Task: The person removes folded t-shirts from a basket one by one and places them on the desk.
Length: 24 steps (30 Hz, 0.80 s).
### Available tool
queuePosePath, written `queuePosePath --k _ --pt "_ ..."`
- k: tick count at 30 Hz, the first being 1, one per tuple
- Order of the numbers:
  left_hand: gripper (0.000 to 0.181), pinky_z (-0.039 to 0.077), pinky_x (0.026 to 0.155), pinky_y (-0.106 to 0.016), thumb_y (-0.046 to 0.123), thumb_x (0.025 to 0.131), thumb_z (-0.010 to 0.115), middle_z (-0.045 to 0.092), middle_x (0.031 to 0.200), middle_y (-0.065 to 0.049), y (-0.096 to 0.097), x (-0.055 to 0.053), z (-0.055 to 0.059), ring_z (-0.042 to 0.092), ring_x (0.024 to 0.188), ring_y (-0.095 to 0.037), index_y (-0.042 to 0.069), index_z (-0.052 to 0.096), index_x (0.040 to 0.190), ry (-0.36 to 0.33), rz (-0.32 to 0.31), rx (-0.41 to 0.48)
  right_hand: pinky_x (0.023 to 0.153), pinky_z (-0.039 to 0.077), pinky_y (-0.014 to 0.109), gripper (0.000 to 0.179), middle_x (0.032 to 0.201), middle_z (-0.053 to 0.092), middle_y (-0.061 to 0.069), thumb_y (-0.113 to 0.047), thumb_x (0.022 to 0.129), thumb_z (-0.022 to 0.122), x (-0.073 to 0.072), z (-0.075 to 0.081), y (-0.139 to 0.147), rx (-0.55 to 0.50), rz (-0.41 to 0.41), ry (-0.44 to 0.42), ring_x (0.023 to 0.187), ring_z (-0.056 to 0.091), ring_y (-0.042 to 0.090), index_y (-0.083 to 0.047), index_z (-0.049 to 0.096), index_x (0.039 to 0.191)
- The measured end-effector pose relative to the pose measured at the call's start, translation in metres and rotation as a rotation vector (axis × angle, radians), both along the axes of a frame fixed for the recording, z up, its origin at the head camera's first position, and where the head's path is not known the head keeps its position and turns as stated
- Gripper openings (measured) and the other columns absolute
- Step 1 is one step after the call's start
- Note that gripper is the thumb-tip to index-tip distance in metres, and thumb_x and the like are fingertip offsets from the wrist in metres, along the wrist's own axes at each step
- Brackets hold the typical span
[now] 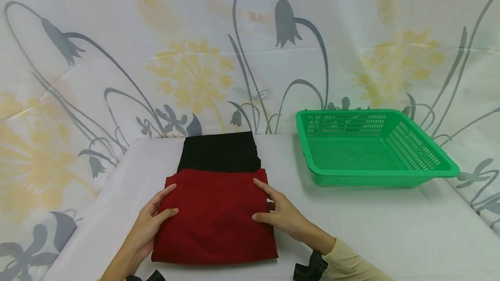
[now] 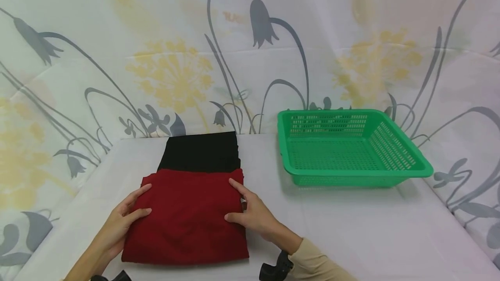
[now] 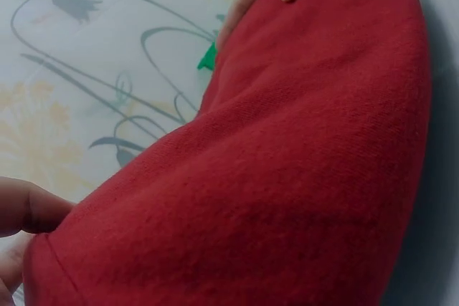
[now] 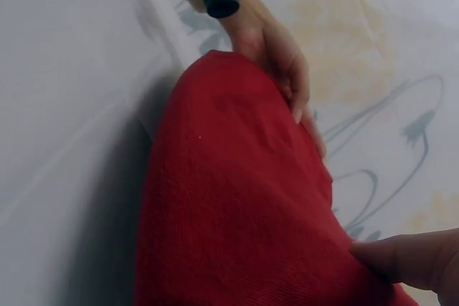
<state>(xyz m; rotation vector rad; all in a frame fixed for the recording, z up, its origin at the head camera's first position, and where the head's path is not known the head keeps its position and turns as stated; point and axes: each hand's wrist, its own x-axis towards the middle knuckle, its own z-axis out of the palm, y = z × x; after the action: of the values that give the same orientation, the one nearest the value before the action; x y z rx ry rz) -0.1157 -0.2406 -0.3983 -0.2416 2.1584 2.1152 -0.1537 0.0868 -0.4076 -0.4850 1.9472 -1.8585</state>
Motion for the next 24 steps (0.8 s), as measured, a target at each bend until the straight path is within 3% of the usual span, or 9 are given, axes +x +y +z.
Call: queuePosePath --k 7,16,24 --pt "0.063 0.044 0.089 -0.031 0.010 0.095 0.059 0.027 0.150 -0.007 -0.006 0.002 -0.009 0.033 0.123 -0.023 0.014 0.032 0.152 -0.037 0.001 0.024 0.089 0.048 0.040 0.082 0.139 0.040 0.019 -0.004 0.086 0.070 -0.001 -0.009 -0.001 -0.053 0.026 -0.097 0.113 0.053 0.030 -0.007 0.024 0.154" --pt "0.064 0.046 0.089 -0.035 0.008 0.093 0.060 0.026 0.150 -0.009 -0.012 0.008 -0.016 0.039 0.120 -0.023 0.011 0.032 0.150 -0.068 -0.024 0.034 0.089 0.049 0.041 0.083 0.138 0.041 0.018 -0.004 0.085 0.071 0.004 -0.016 -0.001 -0.083 0.027 -0.200 0.115 0.050 0.030 -0.006 0.024 0.154" --pt "0.067 0.047 0.090 -0.035 0.005 0.093 0.060 0.030 0.145 -0.013 -0.018 0.008 -0.021 0.047 0.115 -0.022 0.011 0.028 0.151 -0.074 -0.098 0.055 0.091 0.047 0.042 0.082 0.140 0.039 0.018 -0.004 0.085 0.071 0.004 -0.019 -0.001 -0.047 0.023 -0.181 0.117 0.049 0.032 -0.006 0.025 0.153"
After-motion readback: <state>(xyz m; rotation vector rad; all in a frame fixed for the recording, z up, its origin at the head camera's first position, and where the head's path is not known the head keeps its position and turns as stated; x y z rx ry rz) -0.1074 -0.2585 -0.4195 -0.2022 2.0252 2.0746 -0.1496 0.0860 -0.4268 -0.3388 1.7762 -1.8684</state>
